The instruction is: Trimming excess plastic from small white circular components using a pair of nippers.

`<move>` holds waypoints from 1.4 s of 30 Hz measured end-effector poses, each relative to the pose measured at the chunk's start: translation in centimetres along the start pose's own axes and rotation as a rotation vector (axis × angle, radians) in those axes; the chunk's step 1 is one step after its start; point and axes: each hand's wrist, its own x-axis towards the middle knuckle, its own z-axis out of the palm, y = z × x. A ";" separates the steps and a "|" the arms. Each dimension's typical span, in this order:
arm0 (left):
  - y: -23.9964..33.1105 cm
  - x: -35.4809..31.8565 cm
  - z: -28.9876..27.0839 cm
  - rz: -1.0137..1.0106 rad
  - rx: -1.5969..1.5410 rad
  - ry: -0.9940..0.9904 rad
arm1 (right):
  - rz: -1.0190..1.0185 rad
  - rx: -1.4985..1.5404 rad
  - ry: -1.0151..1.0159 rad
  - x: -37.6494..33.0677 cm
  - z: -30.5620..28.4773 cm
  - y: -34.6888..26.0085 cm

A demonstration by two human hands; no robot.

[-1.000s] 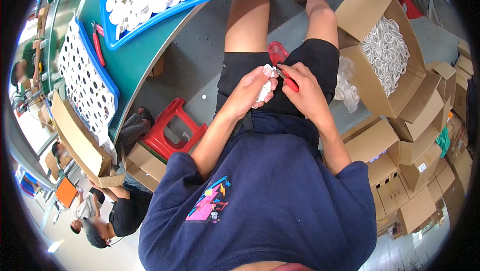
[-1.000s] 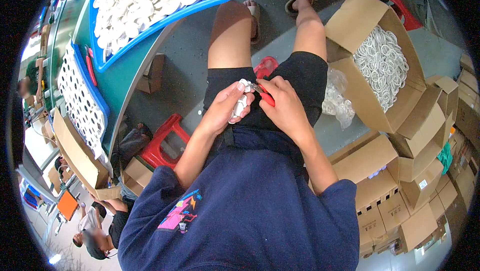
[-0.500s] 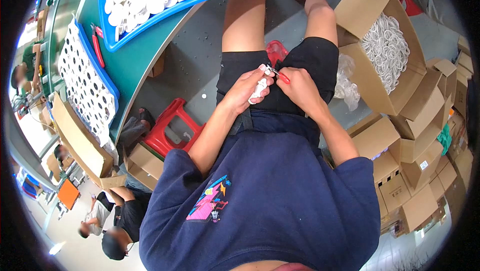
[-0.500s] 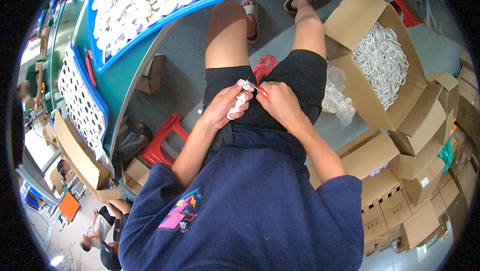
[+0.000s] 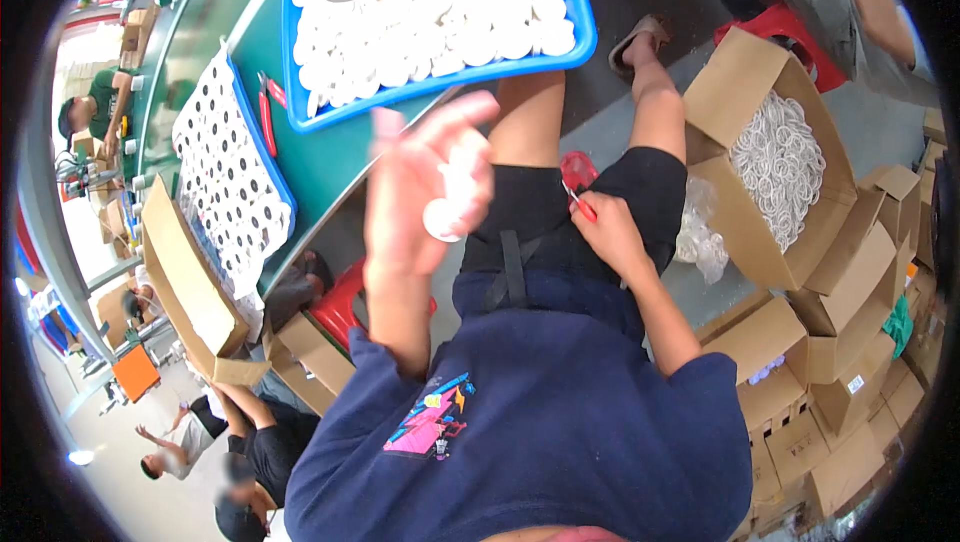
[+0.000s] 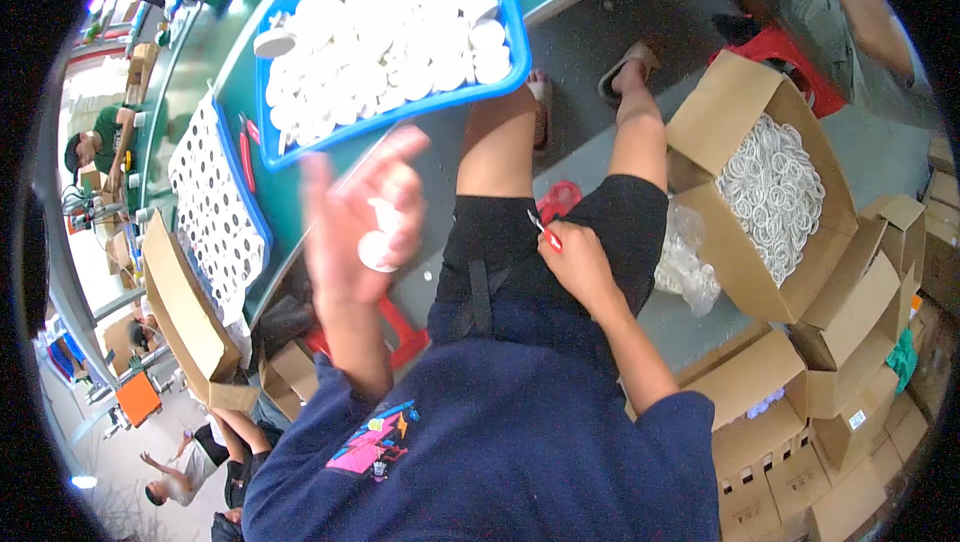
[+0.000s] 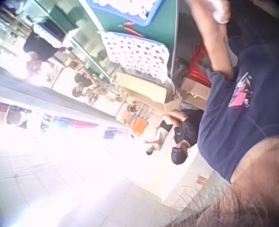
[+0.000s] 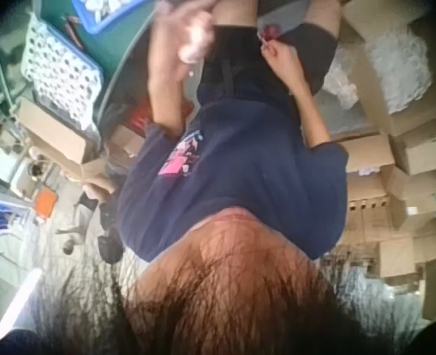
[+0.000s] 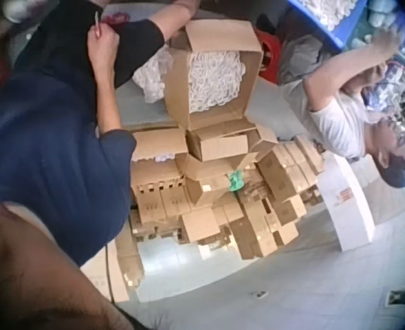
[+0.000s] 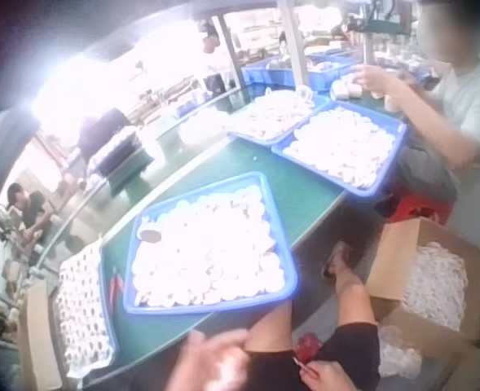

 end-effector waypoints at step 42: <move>-13.3 2.7 -3.9 -0.259 0.397 0.027 | -0.075 0.408 0.277 -1.5 -3.7 -3.9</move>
